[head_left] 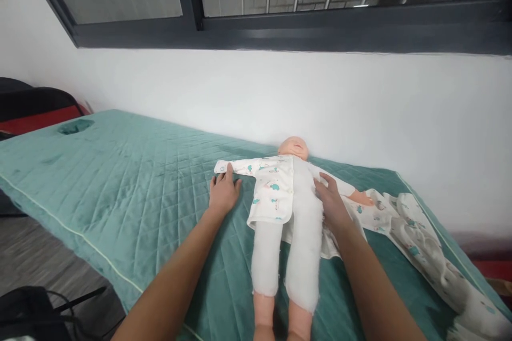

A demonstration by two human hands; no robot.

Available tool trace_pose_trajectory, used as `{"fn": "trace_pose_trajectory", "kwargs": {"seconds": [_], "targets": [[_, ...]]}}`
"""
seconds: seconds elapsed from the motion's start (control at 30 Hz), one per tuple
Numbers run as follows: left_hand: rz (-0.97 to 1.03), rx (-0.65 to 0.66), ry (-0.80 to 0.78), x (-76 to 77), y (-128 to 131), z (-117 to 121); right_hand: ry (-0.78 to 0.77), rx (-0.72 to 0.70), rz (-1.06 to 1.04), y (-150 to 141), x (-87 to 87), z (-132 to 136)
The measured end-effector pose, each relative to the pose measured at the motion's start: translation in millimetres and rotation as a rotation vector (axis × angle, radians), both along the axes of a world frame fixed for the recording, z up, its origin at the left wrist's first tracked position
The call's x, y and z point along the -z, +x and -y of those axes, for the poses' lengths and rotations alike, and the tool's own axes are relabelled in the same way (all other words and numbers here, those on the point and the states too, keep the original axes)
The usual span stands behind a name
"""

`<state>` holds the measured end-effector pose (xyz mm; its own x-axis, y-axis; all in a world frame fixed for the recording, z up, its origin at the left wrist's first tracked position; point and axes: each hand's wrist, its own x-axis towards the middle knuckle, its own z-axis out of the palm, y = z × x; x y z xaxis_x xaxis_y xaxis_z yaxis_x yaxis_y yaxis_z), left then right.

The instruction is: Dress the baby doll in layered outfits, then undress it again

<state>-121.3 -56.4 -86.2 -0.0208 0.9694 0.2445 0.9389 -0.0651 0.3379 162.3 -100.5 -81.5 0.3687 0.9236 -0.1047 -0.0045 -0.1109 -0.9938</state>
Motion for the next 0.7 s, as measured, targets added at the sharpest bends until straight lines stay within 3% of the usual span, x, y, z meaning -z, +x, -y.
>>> {"fn": "trace_pose_trajectory", "kwargs": {"seconds": [0.27,0.4,0.53,0.7], "targets": [[0.040,-0.227,0.033,0.0,-9.7,-4.7,0.001,-0.004,0.039,2.5,1.3,-2.1],[0.145,-0.248,0.103,-4.3,-13.5,1.3,0.016,-0.006,0.047,3.9,5.2,-5.5],[0.419,-0.071,0.219,-11.6,-5.4,31.9,0.018,-0.015,0.059,3.8,5.2,-5.7],[0.611,0.342,0.119,-14.3,21.6,100.6,0.021,-0.030,0.073,2.0,0.9,-2.7]]}}
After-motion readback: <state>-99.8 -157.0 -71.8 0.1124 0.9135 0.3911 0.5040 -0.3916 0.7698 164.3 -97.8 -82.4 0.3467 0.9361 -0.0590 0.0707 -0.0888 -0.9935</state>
